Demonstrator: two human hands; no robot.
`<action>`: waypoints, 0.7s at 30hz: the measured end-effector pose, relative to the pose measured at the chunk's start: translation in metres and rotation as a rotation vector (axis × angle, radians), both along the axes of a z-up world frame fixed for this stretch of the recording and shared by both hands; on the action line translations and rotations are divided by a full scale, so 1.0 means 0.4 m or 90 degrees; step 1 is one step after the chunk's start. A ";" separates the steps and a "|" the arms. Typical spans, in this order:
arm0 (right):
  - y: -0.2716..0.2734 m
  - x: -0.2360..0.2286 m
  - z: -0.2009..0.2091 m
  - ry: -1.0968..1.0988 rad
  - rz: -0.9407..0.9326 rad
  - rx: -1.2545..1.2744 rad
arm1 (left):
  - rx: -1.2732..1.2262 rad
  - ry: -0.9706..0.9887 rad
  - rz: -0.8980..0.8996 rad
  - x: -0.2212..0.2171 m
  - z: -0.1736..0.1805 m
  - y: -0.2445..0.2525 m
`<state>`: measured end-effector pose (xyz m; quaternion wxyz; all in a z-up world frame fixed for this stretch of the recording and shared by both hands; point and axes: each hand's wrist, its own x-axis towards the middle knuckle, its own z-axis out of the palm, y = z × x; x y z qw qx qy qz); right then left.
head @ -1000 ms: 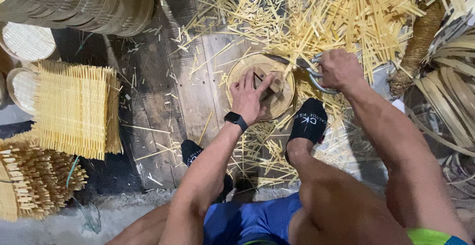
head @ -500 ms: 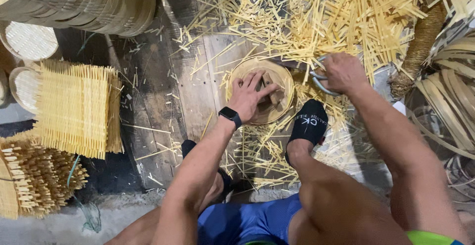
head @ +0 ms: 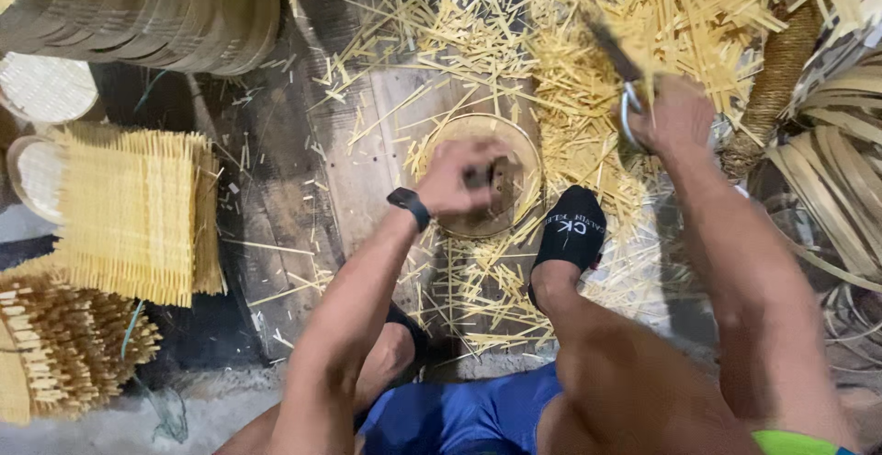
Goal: The person assembles circular bamboo steamers by placing woven mats into rims, trimming the edges with shears, and fitting wooden bases onto the structures.
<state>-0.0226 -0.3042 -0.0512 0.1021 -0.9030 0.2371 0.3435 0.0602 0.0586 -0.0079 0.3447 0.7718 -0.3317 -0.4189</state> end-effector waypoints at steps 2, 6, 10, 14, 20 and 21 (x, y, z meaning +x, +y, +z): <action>0.003 -0.020 -0.046 -0.032 0.025 -0.107 | -0.158 0.223 0.253 0.025 -0.072 0.012; 0.097 -0.083 -0.070 -0.265 -0.206 0.032 | 0.191 -0.197 0.293 0.088 -0.151 0.001; 0.293 -0.097 -0.071 -0.251 -0.254 0.449 | 0.158 -0.157 0.248 0.127 -0.178 -0.045; 0.323 -0.080 -0.089 -0.174 -0.430 0.515 | 0.154 -0.092 0.342 0.113 -0.220 -0.051; 0.311 -0.081 -0.134 -0.218 -0.311 0.521 | 0.212 -0.108 0.405 0.110 -0.244 -0.069; 0.314 -0.082 -0.134 -0.214 -0.310 0.521 | 0.201 -0.109 0.402 0.112 -0.243 -0.067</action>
